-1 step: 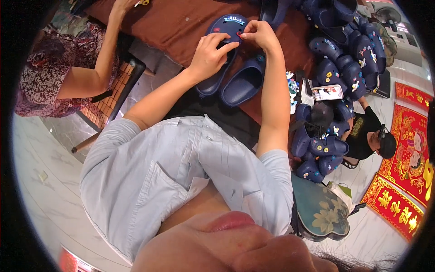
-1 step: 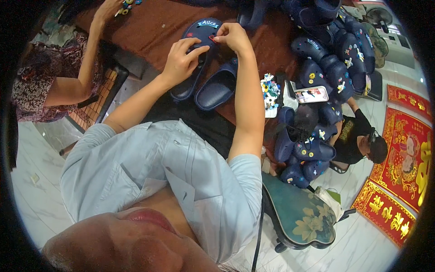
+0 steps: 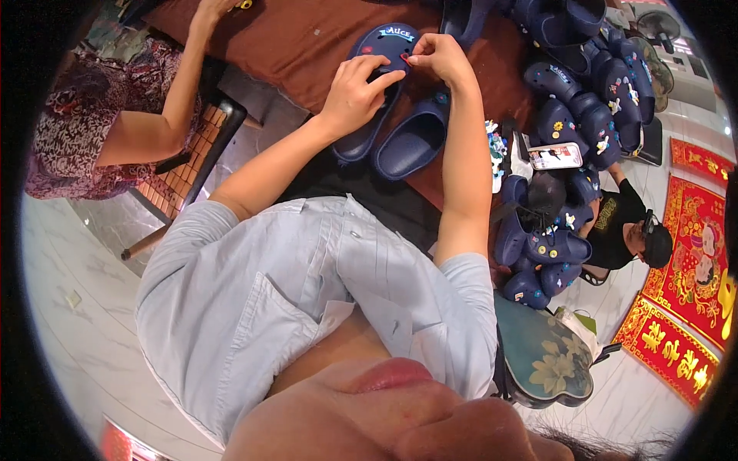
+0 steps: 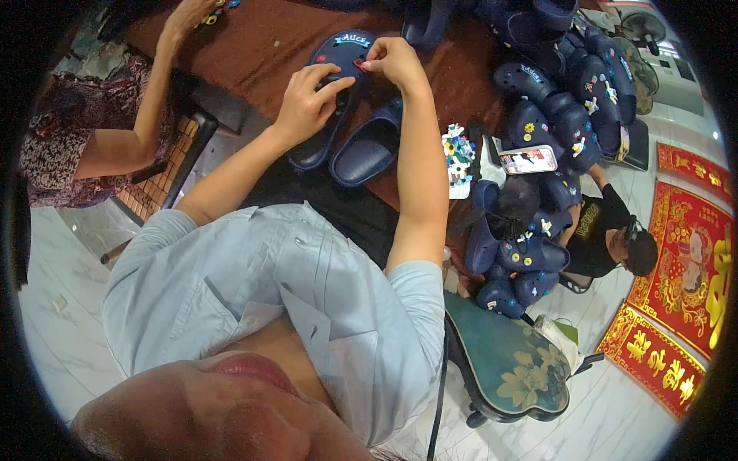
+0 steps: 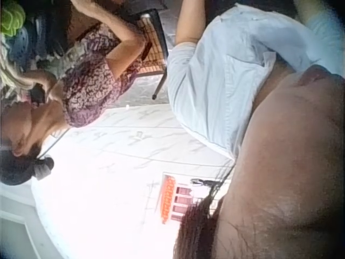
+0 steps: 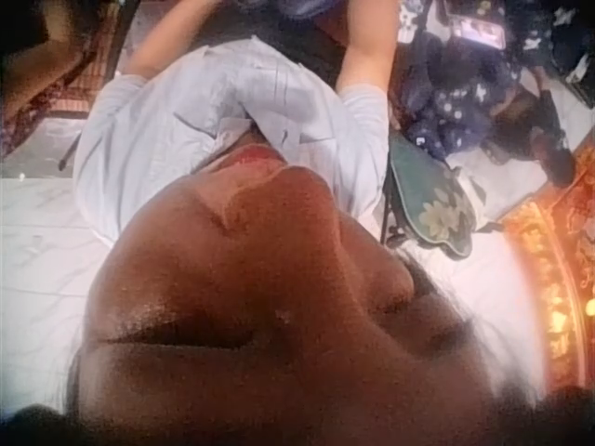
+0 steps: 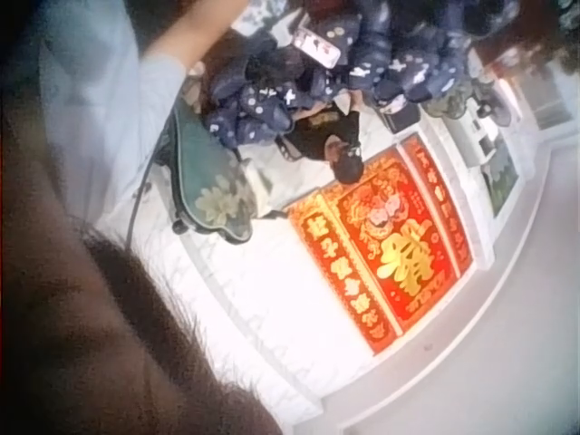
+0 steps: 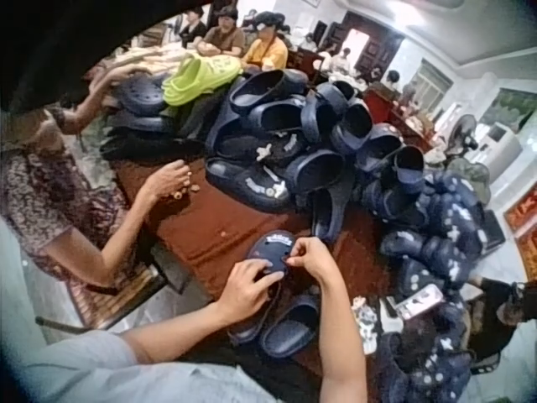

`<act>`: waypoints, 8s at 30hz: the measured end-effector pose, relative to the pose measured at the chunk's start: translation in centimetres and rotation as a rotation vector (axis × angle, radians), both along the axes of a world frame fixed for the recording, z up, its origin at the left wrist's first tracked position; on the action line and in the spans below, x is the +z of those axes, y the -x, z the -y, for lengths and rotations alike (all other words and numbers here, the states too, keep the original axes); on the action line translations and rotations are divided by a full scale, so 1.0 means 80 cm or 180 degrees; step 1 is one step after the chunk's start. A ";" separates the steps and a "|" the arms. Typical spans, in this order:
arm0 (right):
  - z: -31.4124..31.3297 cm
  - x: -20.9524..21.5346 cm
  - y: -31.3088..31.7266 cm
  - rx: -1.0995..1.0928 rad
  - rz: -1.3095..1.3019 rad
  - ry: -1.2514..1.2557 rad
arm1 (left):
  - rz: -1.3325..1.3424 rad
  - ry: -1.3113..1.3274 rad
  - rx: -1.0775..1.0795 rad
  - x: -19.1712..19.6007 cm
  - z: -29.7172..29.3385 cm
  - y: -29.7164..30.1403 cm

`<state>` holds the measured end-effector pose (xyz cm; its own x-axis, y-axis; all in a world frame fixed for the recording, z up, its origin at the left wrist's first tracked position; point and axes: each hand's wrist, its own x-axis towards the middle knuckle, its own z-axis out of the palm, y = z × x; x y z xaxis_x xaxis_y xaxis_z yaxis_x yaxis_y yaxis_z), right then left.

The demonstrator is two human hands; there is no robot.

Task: Manually attaching small decorative components to rubber clogs/shoes.

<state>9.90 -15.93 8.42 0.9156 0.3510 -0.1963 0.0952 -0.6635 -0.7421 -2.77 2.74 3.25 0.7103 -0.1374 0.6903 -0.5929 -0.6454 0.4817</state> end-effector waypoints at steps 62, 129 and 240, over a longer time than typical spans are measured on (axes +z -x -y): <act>-0.048 -0.032 0.114 -0.0498 0.2944 0.1024 | 0.0180 -0.0144 0.0018 0.010 0.002 -0.002; 0.047 0.000 0.185 -0.1815 0.1056 -0.2071 | 0.0440 0.0713 0.0186 0.003 0.004 -0.019; -0.032 -0.026 0.180 -0.0724 0.3109 0.0000 | -0.0506 -0.0640 0.0258 0.008 -0.010 0.008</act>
<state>-4.52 -13.37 6.37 0.7207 0.1476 0.6774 0.5338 -0.7416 -0.4063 -3.37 3.57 3.91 0.8220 -0.1987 0.5338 -0.4625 -0.7799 0.4218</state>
